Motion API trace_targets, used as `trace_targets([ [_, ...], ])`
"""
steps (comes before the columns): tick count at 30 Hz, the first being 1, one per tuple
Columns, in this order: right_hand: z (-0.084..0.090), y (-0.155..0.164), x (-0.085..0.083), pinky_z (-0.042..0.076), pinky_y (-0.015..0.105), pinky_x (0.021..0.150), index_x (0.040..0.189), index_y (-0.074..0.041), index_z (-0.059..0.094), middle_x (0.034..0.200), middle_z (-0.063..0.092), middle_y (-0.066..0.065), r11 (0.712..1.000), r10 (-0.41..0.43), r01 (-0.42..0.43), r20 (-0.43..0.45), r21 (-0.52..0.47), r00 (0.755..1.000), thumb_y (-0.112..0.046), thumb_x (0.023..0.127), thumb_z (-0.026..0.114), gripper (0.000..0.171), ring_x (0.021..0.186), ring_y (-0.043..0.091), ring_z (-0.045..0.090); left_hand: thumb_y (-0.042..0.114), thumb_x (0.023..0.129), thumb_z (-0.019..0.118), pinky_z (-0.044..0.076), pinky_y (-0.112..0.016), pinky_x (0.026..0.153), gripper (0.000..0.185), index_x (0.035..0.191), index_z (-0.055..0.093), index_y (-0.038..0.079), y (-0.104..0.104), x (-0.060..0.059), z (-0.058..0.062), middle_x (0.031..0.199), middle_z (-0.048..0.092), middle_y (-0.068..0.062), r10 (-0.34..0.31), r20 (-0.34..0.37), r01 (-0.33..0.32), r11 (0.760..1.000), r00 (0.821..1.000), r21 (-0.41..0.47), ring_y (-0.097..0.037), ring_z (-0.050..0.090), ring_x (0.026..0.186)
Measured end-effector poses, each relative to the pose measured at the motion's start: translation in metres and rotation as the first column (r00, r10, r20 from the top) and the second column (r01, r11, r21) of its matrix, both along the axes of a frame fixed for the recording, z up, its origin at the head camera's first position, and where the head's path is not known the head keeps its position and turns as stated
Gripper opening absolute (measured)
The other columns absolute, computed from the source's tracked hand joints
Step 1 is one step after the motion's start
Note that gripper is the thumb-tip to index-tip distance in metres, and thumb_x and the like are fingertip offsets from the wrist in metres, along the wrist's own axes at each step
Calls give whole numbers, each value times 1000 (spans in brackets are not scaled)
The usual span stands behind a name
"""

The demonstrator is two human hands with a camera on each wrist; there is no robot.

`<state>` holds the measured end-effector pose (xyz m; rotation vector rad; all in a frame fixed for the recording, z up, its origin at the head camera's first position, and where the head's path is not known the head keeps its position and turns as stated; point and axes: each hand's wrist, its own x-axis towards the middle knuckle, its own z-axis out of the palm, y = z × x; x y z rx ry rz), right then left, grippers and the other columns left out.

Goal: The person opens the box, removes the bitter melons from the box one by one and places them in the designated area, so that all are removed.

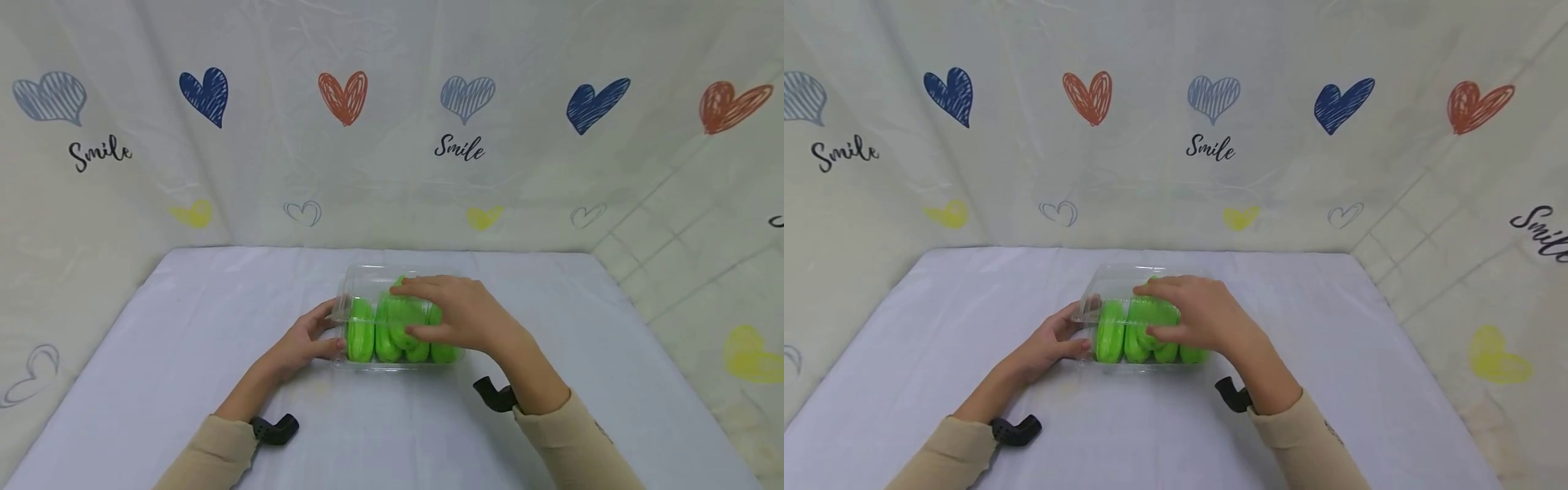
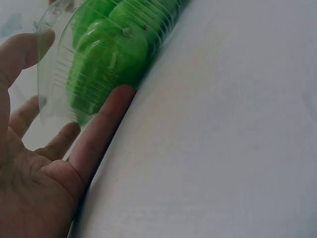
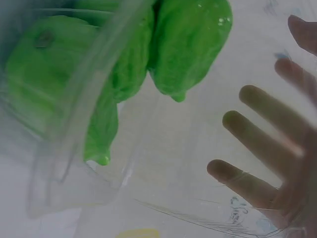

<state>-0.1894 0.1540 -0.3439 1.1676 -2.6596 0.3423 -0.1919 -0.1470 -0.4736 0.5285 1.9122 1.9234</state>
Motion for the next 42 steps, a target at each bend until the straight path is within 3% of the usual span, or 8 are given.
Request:
trace_targets([
  [11,8,14,0,48,38,80,120,-35,59,119,57,-19,988,-120,117,-16,-99,993,-60,73,65,54,110,6,53,10,82,68,50,-44,82,73,142,30,26,5,-9,-2,145,28,-2,-36,5,36,998,999,56,-29,30,132],
  [20,3,32,3,47,33,83,117,-35,60,114,59,-21,970,-143,137,-14,-202,990,-59,72,66,51,106,3,55,12,83,67,50,-46,80,74,144,27,20,3,-5,-4,146,28,-3,-62,-28,64,997,998,49,-29,29,132],
  [23,3,37,1,46,31,85,115,-31,62,112,60,-19,956,-133,126,-11,-264,991,-52,73,69,47,105,4,56,12,83,67,50,-45,81,74,145,26,20,1,-5,-6,147,27,0,-62,-61,64,997,996,33,-26,28,133],
  [29,0,41,-6,46,27,85,113,-26,64,110,62,-18,934,-102,94,-6,-346,995,-45,75,72,43,104,4,57,6,83,65,49,-45,83,77,146,21,13,-2,-3,-3,150,21,-6,-80,-116,88,994,990,68,-33,23,134],
  [36,-3,47,-14,46,28,86,115,-24,64,111,62,-13,893,-56,52,5,-447,998,-31,76,74,41,105,6,57,1,84,62,48,-43,86,75,146,22,14,-3,-4,-5,150,21,-5,-66,-92,73,995,994,67,-32,22,135],
  [42,-4,50,-20,49,33,82,117,-23,62,114,62,-12,845,-57,72,45,-529,997,-23,77,75,42,103,9,58,4,85,63,48,-44,84,74,146,24,18,-3,-5,-5,149,23,-2,-58,-69,62,996,996,58,-29,24,134],
])
